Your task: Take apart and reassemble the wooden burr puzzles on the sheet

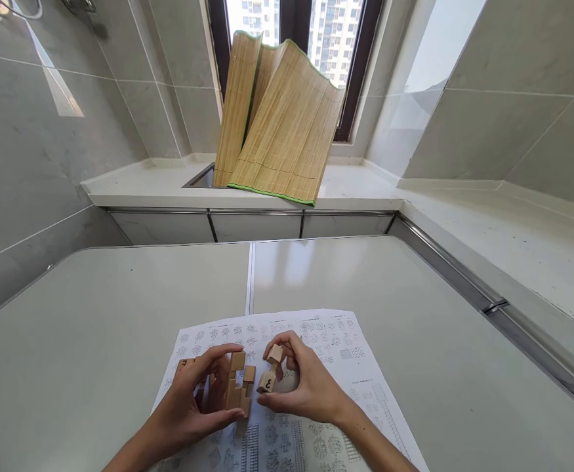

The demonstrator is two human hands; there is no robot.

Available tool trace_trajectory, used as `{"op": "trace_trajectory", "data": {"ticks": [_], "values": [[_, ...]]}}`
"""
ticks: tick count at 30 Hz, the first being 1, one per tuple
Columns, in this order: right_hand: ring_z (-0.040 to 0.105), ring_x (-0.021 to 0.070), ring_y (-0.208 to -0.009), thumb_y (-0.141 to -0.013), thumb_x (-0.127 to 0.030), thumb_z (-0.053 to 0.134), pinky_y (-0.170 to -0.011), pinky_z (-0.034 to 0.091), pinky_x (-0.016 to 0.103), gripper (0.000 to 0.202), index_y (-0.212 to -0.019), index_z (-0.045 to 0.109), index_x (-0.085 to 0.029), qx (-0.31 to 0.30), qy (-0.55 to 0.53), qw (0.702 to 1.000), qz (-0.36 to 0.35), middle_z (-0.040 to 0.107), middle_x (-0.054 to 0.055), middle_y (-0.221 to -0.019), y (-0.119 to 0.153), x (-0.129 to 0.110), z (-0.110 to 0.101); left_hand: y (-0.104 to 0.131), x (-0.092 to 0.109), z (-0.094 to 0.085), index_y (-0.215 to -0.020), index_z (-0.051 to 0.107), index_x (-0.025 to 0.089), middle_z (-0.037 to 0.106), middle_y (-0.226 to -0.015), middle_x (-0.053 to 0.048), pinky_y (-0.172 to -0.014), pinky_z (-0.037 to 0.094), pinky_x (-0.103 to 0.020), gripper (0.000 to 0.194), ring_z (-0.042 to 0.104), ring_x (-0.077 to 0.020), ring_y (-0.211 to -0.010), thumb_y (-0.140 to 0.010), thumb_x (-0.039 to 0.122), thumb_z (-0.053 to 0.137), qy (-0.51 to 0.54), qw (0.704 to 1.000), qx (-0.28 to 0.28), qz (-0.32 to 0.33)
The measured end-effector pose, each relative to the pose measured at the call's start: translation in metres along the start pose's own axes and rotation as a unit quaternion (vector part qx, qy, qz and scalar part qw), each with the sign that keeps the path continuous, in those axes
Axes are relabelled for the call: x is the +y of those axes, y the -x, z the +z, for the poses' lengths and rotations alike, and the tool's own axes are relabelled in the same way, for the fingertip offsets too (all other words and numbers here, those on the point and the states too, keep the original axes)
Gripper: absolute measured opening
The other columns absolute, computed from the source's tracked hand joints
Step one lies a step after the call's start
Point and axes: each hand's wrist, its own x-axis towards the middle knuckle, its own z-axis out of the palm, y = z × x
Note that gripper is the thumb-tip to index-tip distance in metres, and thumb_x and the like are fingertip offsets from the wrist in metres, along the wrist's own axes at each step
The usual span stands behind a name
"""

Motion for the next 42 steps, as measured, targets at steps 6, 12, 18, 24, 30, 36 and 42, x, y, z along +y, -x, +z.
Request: {"op": "trace_trajectory", "data": {"ticks": [6, 12, 18, 24, 30, 36, 42], "values": [[0.033, 0.0095, -0.059, -0.08, -0.057, 0.086, -0.052, 0.024, 0.022, 0.06, -0.118, 0.051, -0.026, -0.057, -0.112, 0.992, 0.026, 0.043, -0.008, -0.073, 0.002, 0.008, 0.0, -0.003, 0.004, 0.007, -0.14, 0.055, 0.028, 0.057, -0.076, 0.005, -0.055, 0.043, -0.02, 0.069, 0.048, -0.0095, -0.058, -0.08, 0.039, 0.086, 0.117, 0.992, -0.021, -0.047], [0.035, 0.0106, -0.06, -0.079, -0.056, 0.087, -0.053, 0.028, 0.022, 0.066, -0.13, 0.056, -0.027, -0.049, -0.107, 0.992, 0.045, 0.045, -0.007, -0.072, -0.001, 0.01, -0.004, -0.004, 0.002, 0.006, -0.144, 0.045, 0.027, 0.068, -0.094, -0.005, -0.067, 0.048, -0.028, 0.077, 0.063, -0.0179, -0.078, -0.079, 0.046, 0.082, 0.334, 0.936, -0.061, -0.096], [0.048, 0.0137, -0.067, -0.078, -0.062, 0.085, -0.06, 0.041, 0.026, 0.071, -0.135, 0.06, -0.027, -0.044, -0.114, 0.992, 0.032, 0.06, 0.001, -0.089, -0.003, 0.013, -0.006, -0.005, -0.01, -0.001, -0.12, 0.065, 0.021, 0.06, -0.081, -0.004, -0.058, 0.04, -0.027, 0.069, 0.05, -0.0134, -0.064, -0.065, 0.058, 0.082, 0.414, 0.898, -0.083, -0.126], [0.045, 0.0113, -0.066, -0.08, -0.053, 0.088, -0.064, 0.045, 0.027, 0.073, -0.143, 0.059, -0.03, -0.009, -0.056, 0.998, 0.035, 0.067, 0.005, -0.109, -0.002, 0.018, -0.007, -0.006, -0.007, -0.003, -0.135, 0.061, 0.024, 0.07, -0.105, -0.009, -0.072, 0.056, -0.034, 0.068, 0.067, -0.023, -0.083, -0.078, 0.06, 0.075, 0.229, 0.966, 0.003, -0.116], [0.044, 0.0104, -0.064, -0.083, -0.054, 0.085, -0.062, 0.043, 0.026, 0.072, -0.144, 0.057, -0.028, 0.011, -0.067, 0.997, 0.033, 0.067, 0.005, -0.108, -0.003, 0.02, -0.007, -0.008, -0.008, -0.01, -0.13, 0.066, 0.028, 0.058, -0.142, -0.014, -0.099, 0.058, -0.045, 0.055, 0.057, -0.0352, -0.13, -0.077, 0.03, 0.082, -0.045, 0.999, 0.027, 0.002], [0.047, 0.0123, -0.068, -0.083, -0.053, 0.085, -0.067, 0.046, 0.028, 0.073, -0.144, 0.055, -0.028, -0.004, -0.062, 0.997, 0.045, 0.066, 0.004, -0.103, -0.002, 0.016, -0.006, -0.004, -0.013, -0.012, -0.129, 0.066, 0.032, 0.044, -0.157, -0.012, -0.104, 0.054, -0.052, 0.061, 0.04, -0.0406, -0.145, -0.072, 0.03, 0.086, -0.153, 0.987, -0.022, 0.031], [0.045, 0.0126, -0.068, -0.083, -0.054, 0.085, -0.068, 0.043, 0.028, 0.072, -0.144, 0.055, -0.03, 0.004, -0.044, 0.997, 0.063, 0.065, 0.002, -0.1, -0.001, 0.01, -0.006, -0.004, -0.019, -0.003, -0.131, 0.066, 0.032, 0.047, -0.157, -0.011, -0.102, 0.053, -0.052, 0.065, 0.035, -0.0416, -0.148, -0.071, 0.035, 0.089, -0.222, 0.972, -0.026, 0.07]]}}
